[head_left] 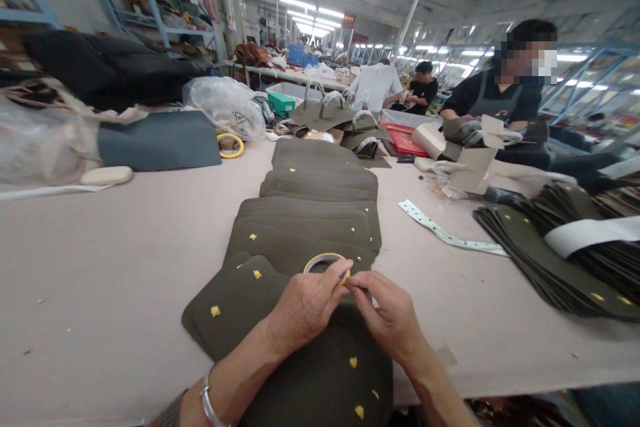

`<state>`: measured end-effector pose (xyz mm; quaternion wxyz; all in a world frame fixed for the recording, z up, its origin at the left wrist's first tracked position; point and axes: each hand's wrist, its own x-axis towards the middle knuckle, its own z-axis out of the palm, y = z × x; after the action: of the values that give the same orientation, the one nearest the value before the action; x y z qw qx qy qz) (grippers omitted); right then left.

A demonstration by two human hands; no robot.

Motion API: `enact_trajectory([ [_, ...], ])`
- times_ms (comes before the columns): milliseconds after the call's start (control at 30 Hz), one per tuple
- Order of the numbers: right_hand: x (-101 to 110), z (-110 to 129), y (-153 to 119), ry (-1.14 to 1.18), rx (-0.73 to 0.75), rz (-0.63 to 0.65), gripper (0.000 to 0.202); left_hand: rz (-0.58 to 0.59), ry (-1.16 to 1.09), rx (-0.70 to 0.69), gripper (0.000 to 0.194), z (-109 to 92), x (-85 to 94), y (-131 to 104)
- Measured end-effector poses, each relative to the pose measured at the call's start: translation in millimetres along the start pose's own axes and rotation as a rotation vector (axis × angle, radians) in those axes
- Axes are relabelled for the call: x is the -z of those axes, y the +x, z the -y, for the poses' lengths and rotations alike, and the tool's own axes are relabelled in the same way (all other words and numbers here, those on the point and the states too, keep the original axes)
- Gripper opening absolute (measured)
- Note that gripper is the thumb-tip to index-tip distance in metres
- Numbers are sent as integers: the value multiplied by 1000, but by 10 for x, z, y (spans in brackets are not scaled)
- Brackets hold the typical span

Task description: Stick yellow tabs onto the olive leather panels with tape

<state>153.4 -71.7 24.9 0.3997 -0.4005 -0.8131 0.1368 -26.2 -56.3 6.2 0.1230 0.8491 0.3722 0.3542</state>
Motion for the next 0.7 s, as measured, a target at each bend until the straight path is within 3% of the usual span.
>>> enact_trajectory([
  [233,-94,-42,-44,-154,11,-62,13,82,-28,56,14,-36,14,14],
  [400,-135,-20,-56,-162,-28,-114,15,53,-9,71,19,-51,13,57],
  [467,-160,-2,-55,-83,-165,-134,13,24,19,51,22,-63,-7,65],
  [567,-184,-26,-37,188,-502,-146,14,-46,34,-17,24,-99,-47,71],
  [700,-124,-242,8,476,-795,-187,27,-76,109,-16,23,-106,-109,88],
])
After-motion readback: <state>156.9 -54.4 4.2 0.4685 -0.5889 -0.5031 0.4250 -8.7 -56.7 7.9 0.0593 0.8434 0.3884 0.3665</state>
